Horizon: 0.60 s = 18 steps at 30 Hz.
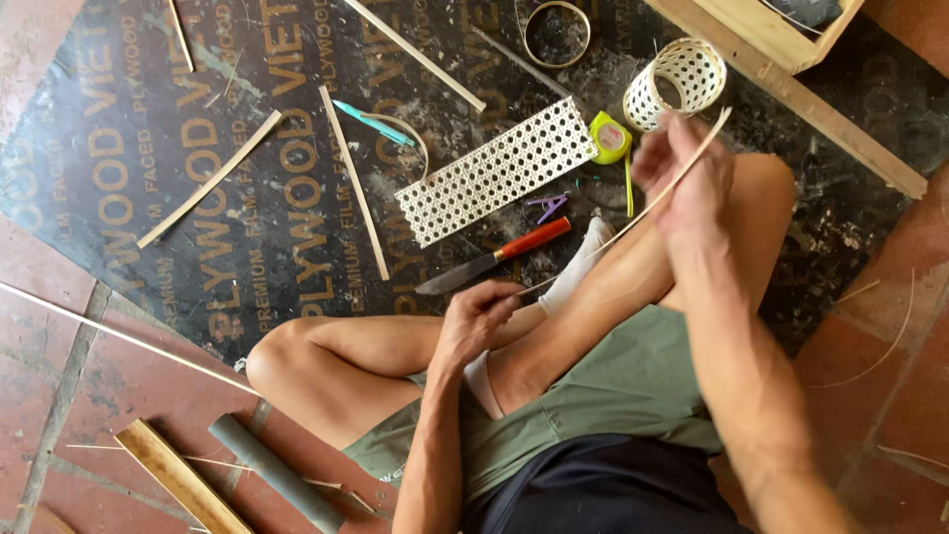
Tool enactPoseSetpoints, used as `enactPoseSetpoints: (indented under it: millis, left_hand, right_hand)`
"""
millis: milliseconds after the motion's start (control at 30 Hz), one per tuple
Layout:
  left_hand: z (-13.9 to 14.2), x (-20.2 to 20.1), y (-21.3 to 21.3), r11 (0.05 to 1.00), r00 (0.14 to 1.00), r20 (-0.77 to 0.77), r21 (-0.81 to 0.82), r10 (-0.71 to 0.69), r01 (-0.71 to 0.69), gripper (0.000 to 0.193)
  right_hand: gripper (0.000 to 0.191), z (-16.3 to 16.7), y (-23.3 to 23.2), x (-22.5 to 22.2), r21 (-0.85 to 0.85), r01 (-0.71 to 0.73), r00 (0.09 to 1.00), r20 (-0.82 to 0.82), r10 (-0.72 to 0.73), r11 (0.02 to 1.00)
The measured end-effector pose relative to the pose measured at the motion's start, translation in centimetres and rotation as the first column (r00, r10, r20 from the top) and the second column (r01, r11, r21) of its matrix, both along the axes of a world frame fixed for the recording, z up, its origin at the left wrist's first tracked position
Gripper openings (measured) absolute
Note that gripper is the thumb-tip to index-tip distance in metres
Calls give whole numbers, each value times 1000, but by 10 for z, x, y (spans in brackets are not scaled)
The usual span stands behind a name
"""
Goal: The person sits on the floor and trims thin bamboo strips with a knife, aligns several strips together, marks one with a pen, then bends a strip into a ring and applies glue from a squeeze bottle to secure the joint, pressing the ring together by hand.
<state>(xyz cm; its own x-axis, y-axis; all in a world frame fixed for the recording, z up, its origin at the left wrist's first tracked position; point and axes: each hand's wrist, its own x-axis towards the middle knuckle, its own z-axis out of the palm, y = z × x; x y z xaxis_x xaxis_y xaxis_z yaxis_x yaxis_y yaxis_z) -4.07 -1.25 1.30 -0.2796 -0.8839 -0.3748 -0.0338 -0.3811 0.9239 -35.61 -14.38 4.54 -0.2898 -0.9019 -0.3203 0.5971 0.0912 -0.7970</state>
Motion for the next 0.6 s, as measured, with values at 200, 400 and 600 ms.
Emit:
enactPoseSetpoints:
  millis: [200,400,600]
  left_hand:
    - [15,14,24,967,973,17,115,229,-229,17]
    - [27,8,31,899,682,-602,152,414,-412,5]
    - [29,2,15,736,312,-765,293,564,-611,12]
  right_hand:
    - [32,-27,32,26,107,252,885,377,-273,962]
    - [18,-26,20,40,5,200,891,416,-184,980]
    - [34,-8,27,72,-99,-86,912,392,118,991]
